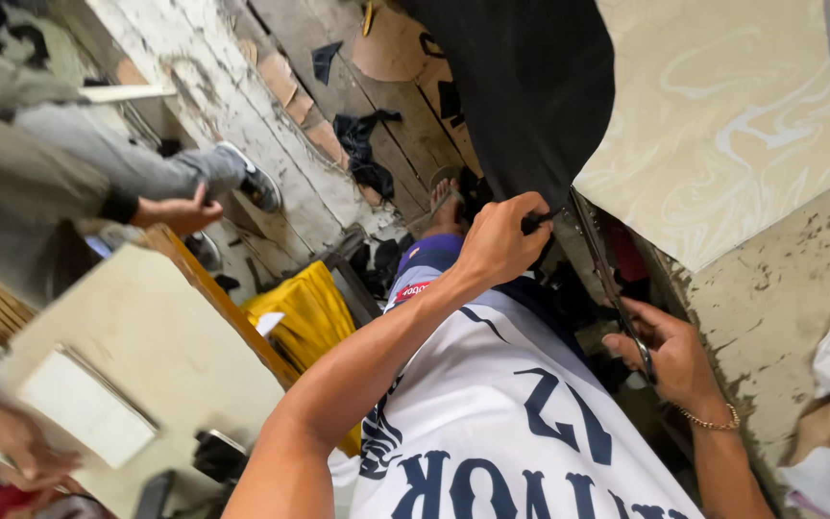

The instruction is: The person uses scissors to cut a piece of black fabric along the edge of a patterned template placed on a table. They trim the excess fabric and then cut a separate strip from the remaining material.

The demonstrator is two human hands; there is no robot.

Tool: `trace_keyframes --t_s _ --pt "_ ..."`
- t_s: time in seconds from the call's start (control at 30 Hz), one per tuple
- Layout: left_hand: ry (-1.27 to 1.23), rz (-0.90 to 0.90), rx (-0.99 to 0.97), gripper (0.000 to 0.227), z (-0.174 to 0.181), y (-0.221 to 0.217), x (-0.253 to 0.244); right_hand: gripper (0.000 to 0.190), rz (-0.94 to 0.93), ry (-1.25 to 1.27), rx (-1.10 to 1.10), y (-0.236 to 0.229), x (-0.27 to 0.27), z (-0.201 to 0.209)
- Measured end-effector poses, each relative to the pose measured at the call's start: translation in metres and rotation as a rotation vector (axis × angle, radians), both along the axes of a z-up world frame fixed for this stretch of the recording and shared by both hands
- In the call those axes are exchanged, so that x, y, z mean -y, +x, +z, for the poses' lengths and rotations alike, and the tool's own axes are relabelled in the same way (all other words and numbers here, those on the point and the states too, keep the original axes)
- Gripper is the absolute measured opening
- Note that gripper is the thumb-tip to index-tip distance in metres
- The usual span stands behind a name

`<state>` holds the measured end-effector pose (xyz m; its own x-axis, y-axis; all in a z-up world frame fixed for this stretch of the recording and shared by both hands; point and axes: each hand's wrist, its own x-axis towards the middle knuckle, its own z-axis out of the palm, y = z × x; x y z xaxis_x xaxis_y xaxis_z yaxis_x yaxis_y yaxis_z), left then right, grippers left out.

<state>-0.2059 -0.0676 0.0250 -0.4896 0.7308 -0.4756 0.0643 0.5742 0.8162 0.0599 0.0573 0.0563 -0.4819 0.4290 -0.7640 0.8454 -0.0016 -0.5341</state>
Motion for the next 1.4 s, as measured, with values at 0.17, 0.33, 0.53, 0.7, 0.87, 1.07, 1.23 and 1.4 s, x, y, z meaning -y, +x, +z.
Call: trace_keyframes --t_s 0.17,0.33,0.53,0.7,0.87,1.07,1.23,1.4 --pt "0.021 -0.082 -0.024 0.016 0.011 -0.011 0.000 0.059 -0.287 -0.268 -0.322 0.023 0.055 -0.045" --pt "0.111 -0.199 -0.031 0.021 0.009 -0.016 0.007 0.061 -0.342 -0.309 -0.555 0.001 0.103 -0.072" --pt "0.163 -0.249 -0.127 0.021 0.008 -0.020 0.010 0.063 -0.358 -0.250 -0.678 -0.047 0.129 -0.078" --pt "0.149 -0.298 -0.151 0.021 0.025 -0.022 0.005 0.060 -0.454 -0.230 -0.814 -0.071 0.138 -0.082" --pt "0.148 -0.297 -0.193 0.020 0.027 -0.022 0.003 0.048 -0.456 -0.178 -0.836 -0.082 0.132 -0.075" --pt "0.184 -0.295 -0.289 0.018 0.022 -0.020 0.006 0.031 -0.413 -0.126 -0.835 -0.103 0.120 -0.052" --pt "0.205 -0.340 -0.332 0.013 0.023 -0.020 0.008 0.035 -0.390 -0.036 -0.754 -0.095 0.129 -0.063" --pt "0.239 -0.367 -0.348 0.011 0.024 -0.021 0.007 0.033 -0.437 -0.020 -0.738 -0.097 0.133 -0.061"
